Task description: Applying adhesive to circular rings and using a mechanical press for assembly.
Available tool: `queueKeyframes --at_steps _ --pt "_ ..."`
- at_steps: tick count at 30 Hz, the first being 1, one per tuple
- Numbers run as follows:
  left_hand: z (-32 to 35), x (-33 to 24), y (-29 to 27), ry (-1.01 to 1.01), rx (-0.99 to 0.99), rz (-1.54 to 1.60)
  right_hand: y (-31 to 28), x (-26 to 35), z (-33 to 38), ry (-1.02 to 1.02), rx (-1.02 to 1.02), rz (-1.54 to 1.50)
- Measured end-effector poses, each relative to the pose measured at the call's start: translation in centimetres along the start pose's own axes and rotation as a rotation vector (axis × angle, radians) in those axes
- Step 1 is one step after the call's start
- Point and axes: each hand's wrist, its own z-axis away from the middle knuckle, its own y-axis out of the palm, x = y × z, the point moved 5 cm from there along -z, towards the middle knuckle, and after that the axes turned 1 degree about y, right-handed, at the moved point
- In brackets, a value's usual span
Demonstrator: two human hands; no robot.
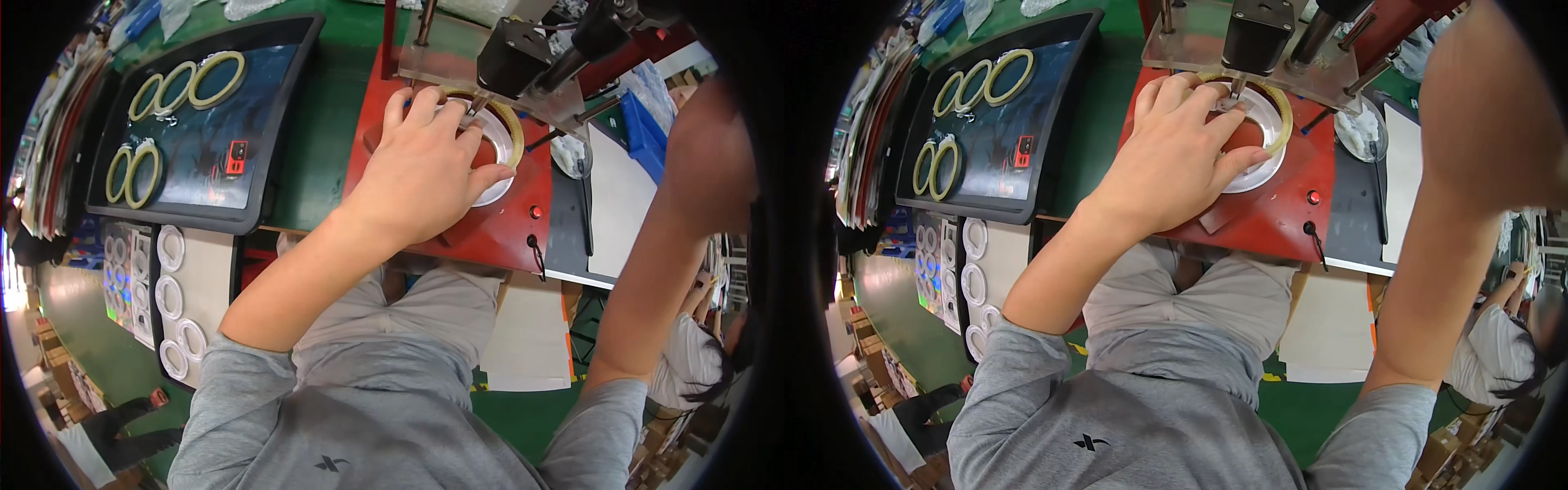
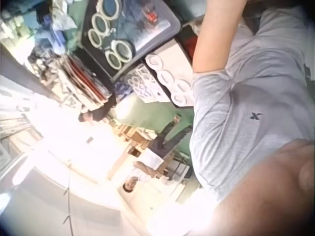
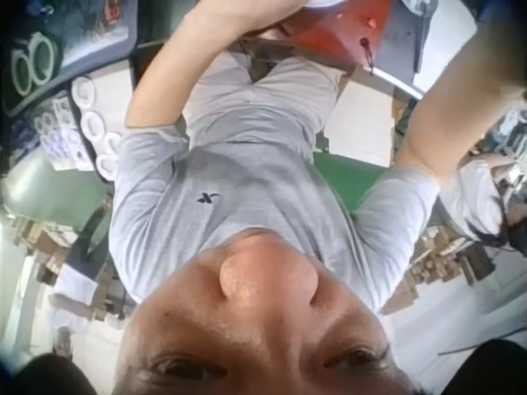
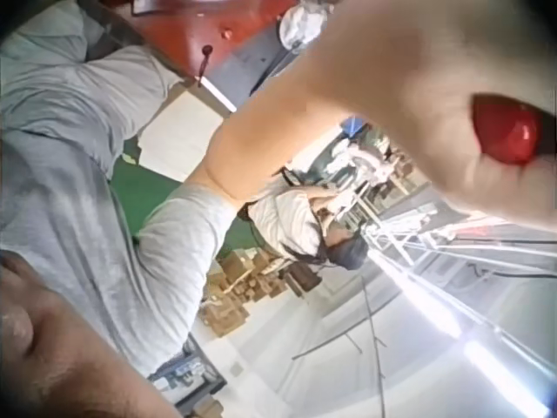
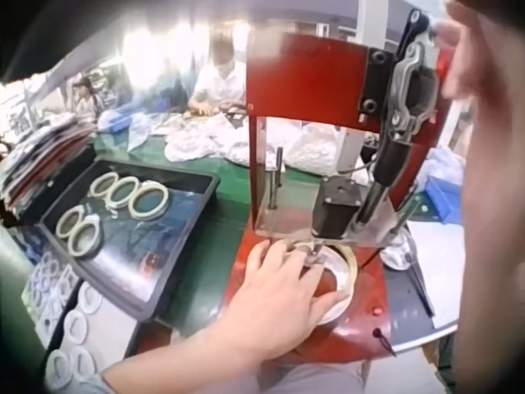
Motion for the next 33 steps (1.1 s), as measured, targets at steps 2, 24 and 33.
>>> queueKeyframes --at_steps 2,24,33 --pt "0.5 -0.2 -0.1 0.039 -0.021 0.126 -0.4 7.0 2.4 -0.091 -0.019 0.141" --pt "12.5 7.6 1.4 -0.494 -0.150 0.642 2.7 8.2 22.2 0.275 0.914 0.834" --pt "12.4 7.6 1.0 -0.470 -0.143 0.636 2.6 8.3 18.7 0.249 0.779 0.701"
